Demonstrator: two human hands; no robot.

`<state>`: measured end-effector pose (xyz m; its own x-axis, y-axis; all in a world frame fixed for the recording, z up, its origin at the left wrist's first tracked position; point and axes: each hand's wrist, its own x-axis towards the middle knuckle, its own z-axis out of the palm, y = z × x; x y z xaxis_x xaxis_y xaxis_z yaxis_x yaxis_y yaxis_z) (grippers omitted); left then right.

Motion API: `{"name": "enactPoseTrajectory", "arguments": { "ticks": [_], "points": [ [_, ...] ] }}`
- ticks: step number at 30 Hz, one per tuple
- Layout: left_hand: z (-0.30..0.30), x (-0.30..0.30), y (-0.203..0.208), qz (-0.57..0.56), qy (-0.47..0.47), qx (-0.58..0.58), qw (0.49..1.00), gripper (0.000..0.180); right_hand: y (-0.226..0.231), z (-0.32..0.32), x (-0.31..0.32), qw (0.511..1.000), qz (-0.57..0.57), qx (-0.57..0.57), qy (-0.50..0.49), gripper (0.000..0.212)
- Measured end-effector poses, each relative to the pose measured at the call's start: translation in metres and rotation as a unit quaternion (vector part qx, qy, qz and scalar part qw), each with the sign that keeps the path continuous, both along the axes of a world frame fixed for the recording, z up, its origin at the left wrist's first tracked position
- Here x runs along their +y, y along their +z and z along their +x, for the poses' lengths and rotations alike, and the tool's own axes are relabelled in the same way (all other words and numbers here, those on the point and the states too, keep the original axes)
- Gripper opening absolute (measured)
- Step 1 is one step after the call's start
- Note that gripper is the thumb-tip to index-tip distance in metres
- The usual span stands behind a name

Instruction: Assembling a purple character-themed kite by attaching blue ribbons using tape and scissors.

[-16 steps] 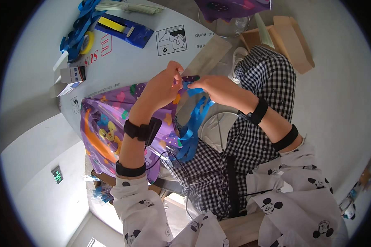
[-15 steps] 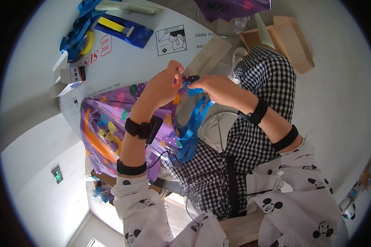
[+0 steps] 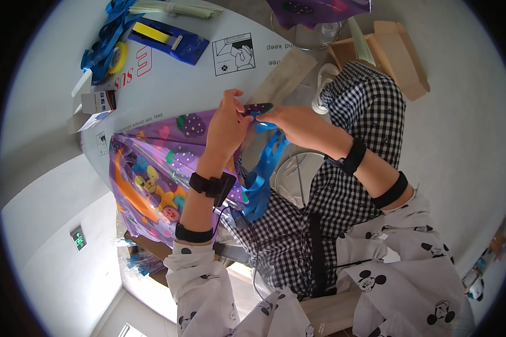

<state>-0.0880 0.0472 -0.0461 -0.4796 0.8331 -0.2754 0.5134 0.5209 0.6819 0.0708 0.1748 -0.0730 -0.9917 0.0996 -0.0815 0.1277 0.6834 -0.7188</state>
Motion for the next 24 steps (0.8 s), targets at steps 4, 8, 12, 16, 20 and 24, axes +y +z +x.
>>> {"name": "enactPoseTrajectory", "arguments": {
  "ticks": [4, 8, 12, 16, 20, 24],
  "points": [
    [0.001, -0.006, -0.011, 0.02, 0.041, 0.009, 0.999, 0.053, 0.001, -0.001, 0.001, 0.999, -0.039, -0.001, -0.003, 0.046],
    [0.002, -0.004, -0.012, 0.026, 0.049, 0.003, 0.998, 0.055, -0.008, 0.0, 0.001, 0.999, -0.05, -0.005, -0.009, 0.045],
    [0.0, -0.003, -0.01, 0.018, 0.054, -0.007, 0.998, 0.055, -0.006, 0.0, -0.002, 0.997, -0.069, -0.011, -0.015, 0.044],
    [-0.003, -0.002, -0.011, 0.017, 0.051, -0.01, 0.999, 0.054, -0.012, 0.0, -0.006, 0.997, -0.068, 0.003, -0.031, 0.054],
    [-0.009, 0.0, -0.01, 0.018, 0.042, -0.019, 0.999, 0.055, -0.007, 0.0, -0.007, 0.996, -0.082, -0.005, -0.029, 0.055],
    [-0.01, 0.001, -0.009, 0.005, 0.031, -0.033, 0.999, 0.054, 0.0, 0.0, -0.006, 0.995, -0.088, -0.018, -0.033, 0.056]
  ]
}}
